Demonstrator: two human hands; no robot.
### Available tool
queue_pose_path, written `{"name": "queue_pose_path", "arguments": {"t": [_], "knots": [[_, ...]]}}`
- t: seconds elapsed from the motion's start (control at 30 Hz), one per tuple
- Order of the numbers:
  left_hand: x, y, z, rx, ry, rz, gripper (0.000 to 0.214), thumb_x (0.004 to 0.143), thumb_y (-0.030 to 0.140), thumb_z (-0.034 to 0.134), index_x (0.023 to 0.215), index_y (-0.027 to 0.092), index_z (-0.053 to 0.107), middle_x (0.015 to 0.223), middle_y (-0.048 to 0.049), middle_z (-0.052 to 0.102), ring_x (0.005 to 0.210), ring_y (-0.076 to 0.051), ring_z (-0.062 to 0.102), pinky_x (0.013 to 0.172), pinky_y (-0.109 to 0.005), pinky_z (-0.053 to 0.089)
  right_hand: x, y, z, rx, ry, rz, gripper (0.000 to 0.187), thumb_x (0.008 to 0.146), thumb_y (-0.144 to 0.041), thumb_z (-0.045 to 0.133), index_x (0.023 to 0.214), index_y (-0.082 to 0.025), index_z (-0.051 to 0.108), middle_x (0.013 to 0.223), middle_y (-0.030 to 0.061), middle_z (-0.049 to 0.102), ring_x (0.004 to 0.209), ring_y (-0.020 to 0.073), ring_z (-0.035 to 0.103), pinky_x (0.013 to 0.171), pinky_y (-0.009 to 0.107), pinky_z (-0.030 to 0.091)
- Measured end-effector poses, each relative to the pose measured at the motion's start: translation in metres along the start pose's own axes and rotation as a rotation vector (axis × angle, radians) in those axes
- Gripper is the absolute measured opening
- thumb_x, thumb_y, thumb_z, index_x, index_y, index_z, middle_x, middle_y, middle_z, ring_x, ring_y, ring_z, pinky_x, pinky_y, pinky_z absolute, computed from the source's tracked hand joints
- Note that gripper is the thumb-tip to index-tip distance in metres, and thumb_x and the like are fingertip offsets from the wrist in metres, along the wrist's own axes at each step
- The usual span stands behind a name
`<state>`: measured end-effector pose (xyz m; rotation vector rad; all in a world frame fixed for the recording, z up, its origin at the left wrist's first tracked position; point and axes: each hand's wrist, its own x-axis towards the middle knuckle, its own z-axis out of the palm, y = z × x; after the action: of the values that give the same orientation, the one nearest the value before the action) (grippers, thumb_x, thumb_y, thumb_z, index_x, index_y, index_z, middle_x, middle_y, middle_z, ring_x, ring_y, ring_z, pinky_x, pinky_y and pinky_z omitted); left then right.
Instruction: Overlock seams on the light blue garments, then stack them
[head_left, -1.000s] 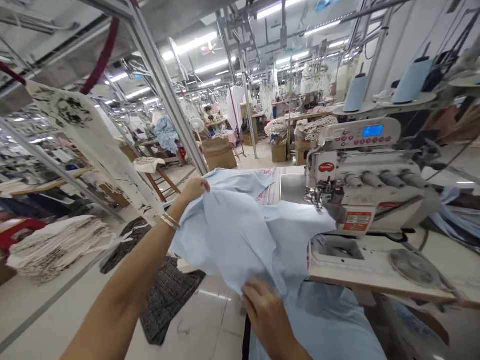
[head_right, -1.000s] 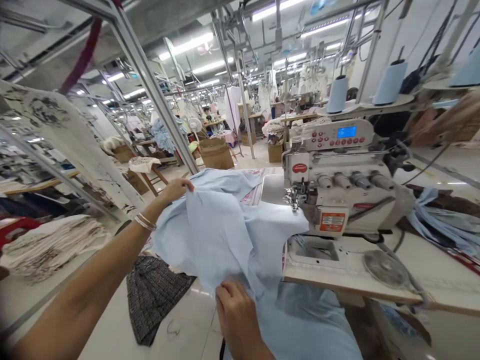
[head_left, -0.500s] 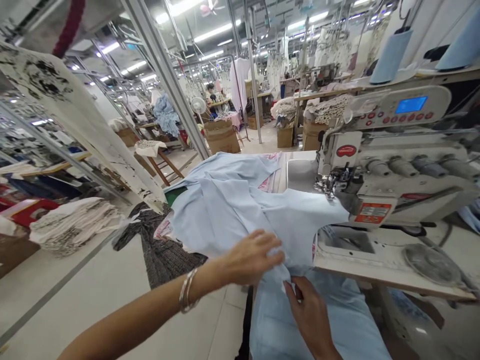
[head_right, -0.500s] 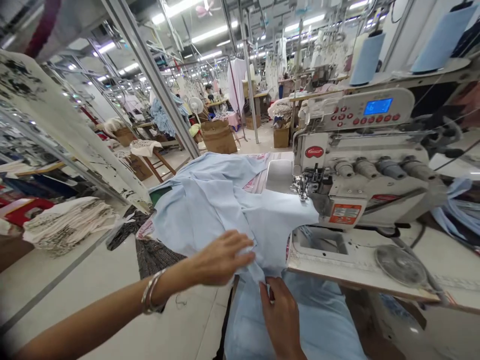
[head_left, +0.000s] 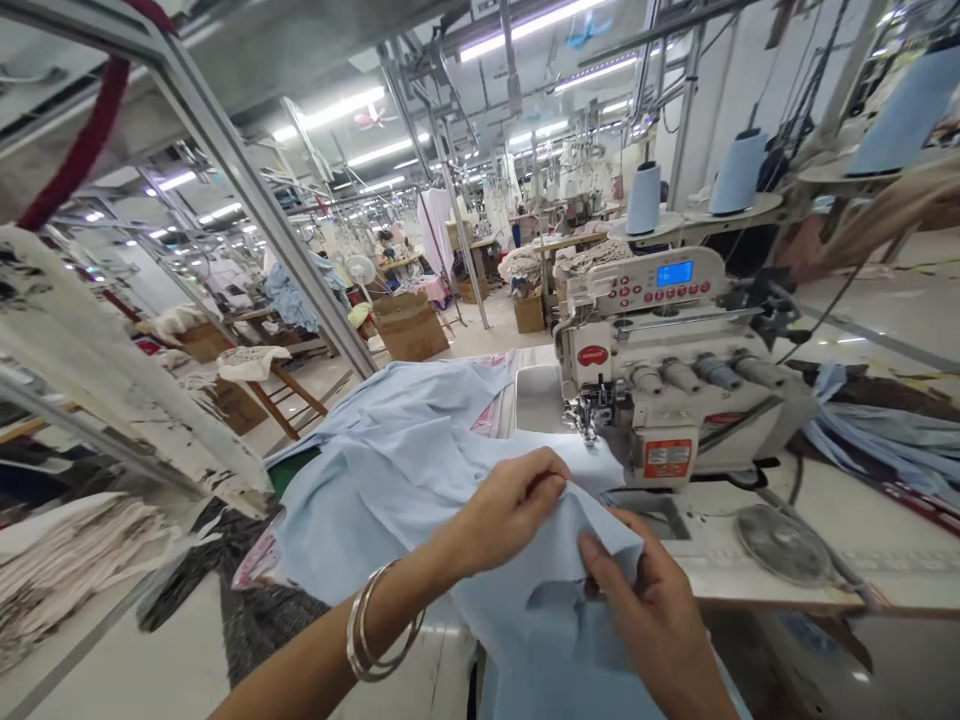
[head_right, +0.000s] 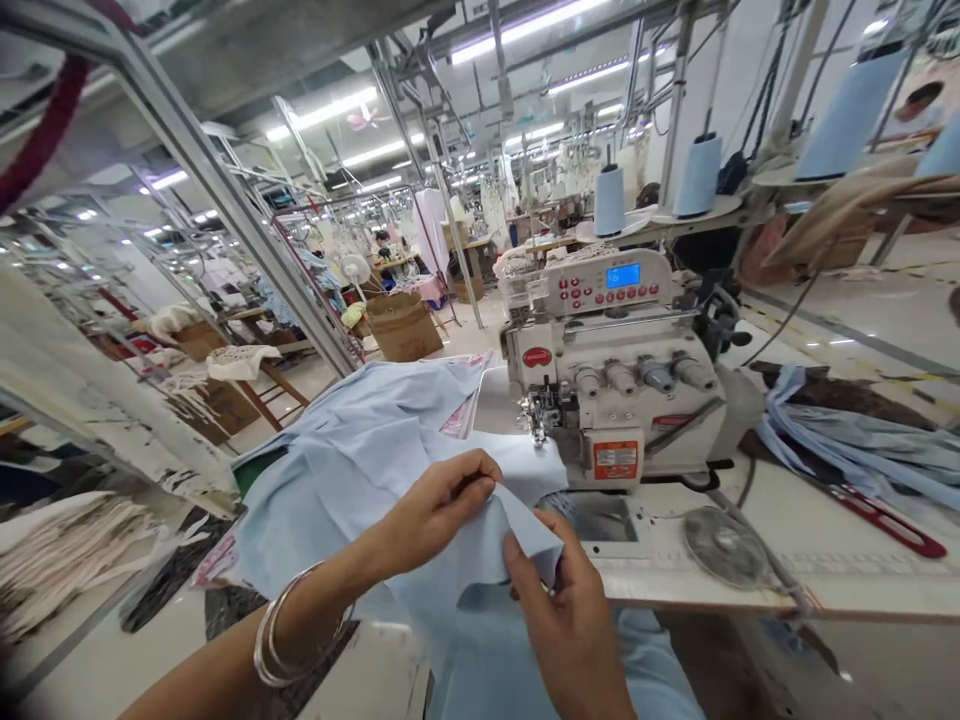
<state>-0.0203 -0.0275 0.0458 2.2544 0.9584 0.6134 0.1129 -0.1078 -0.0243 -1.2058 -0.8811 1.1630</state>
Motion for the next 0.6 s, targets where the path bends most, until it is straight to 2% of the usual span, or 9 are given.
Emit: {"name": "queue_pose_path", "arguments": {"t": [0.07, 0.17, 0.27, 0.37, 0.43, 0.5, 0.6], "knots": [[0.006, 0.002, -0.001, 0.029, -0.094, -0.011, 0.011, 0.09, 0.026, 0.05, 0.096, 0.018, 0.054, 0.08, 0.0006, 0.057, 0.068, -0.012, 0.048, 0.061, -0.022, 0.038, 0.009, 0.002, -0.005, 0.022, 0.017, -0.018, 0.039, 0.082, -0.056, 0.057, 0.094, -0.02, 0.061, 0.065, -0.0028, 0.053, 0.058, 0.0113, 0.047, 0.051, 0.019, 0.04], [0.01, 0.002, 0.002, 0.125, -0.133, 0.031, 0.031, 0.081, 0.022, 0.063, 0.11, 0.019, 0.053, 0.095, -0.002, 0.061, 0.082, -0.015, 0.055, 0.072, -0.025, 0.042, 0.021, 0.01, -0.015, -0.014, 0.057, -0.055, 0.04, 0.082, -0.058, 0.056, 0.081, -0.018, 0.062, 0.062, -0.0026, 0.05, 0.057, 0.0108, 0.044, 0.05, 0.019, 0.038], [0.015, -0.003, 0.008, 0.139, -0.042, 0.005, 0.009, 0.088, 0.02, 0.053, 0.096, 0.019, 0.059, 0.081, 0.0005, 0.064, 0.074, -0.013, 0.057, 0.069, -0.023, 0.041, 0.03, 0.021, -0.019, -0.017, -0.005, -0.064, 0.039, 0.08, -0.057, 0.059, 0.081, -0.018, 0.064, 0.066, -0.001, 0.055, 0.06, 0.0123, 0.049, 0.052, 0.02, 0.04], [0.026, -0.009, 0.015, 0.218, 0.063, -0.011, 0.018, 0.094, 0.028, 0.049, 0.082, 0.02, 0.061, 0.073, 0.002, 0.065, 0.065, -0.011, 0.057, 0.063, -0.022, 0.039, 0.037, 0.031, -0.019, 0.003, 0.0, -0.083, 0.034, 0.079, -0.053, 0.062, 0.084, -0.019, 0.068, 0.069, -0.0001, 0.056, 0.065, 0.0137, 0.053, 0.057, 0.02, 0.044], [0.035, -0.013, 0.02, 0.366, 0.161, 0.043, 0.02, 0.094, 0.029, 0.049, 0.081, 0.02, 0.062, 0.073, 0.0006, 0.065, 0.066, -0.013, 0.058, 0.062, -0.024, 0.038, 0.044, 0.037, -0.023, -0.04, 0.052, -0.149, 0.03, 0.079, -0.05, 0.064, 0.083, -0.021, 0.069, 0.077, 0.0019, 0.057, 0.073, 0.015, 0.056, 0.061, 0.021, 0.046], [0.045, -0.017, 0.025, 0.449, 0.241, 0.105, 0.02, 0.094, 0.028, 0.049, 0.08, 0.019, 0.061, 0.074, -0.001, 0.065, 0.07, -0.015, 0.058, 0.064, -0.025, 0.038, 0.053, 0.042, -0.029, -0.118, 0.098, -0.219, 0.028, 0.077, -0.048, 0.067, 0.083, -0.021, 0.071, 0.093, 0.0058, 0.059, 0.086, 0.0177, 0.058, 0.068, 0.021, 0.049], [0.057, -0.023, 0.033, 0.351, 0.27, 0.1, 0.013, 0.091, 0.02, 0.053, 0.08, 0.018, 0.06, 0.078, -0.0013, 0.064, 0.074, -0.014, 0.058, 0.068, -0.024, 0.04, 0.066, 0.045, -0.04, -0.2, 0.136, -0.254, 0.028, 0.076, -0.049, 0.067, 0.079, -0.021, 0.071, 0.112, 0.0095, 0.057, 0.101, 0.021, 0.058, 0.076, 0.024, 0.051]]}}
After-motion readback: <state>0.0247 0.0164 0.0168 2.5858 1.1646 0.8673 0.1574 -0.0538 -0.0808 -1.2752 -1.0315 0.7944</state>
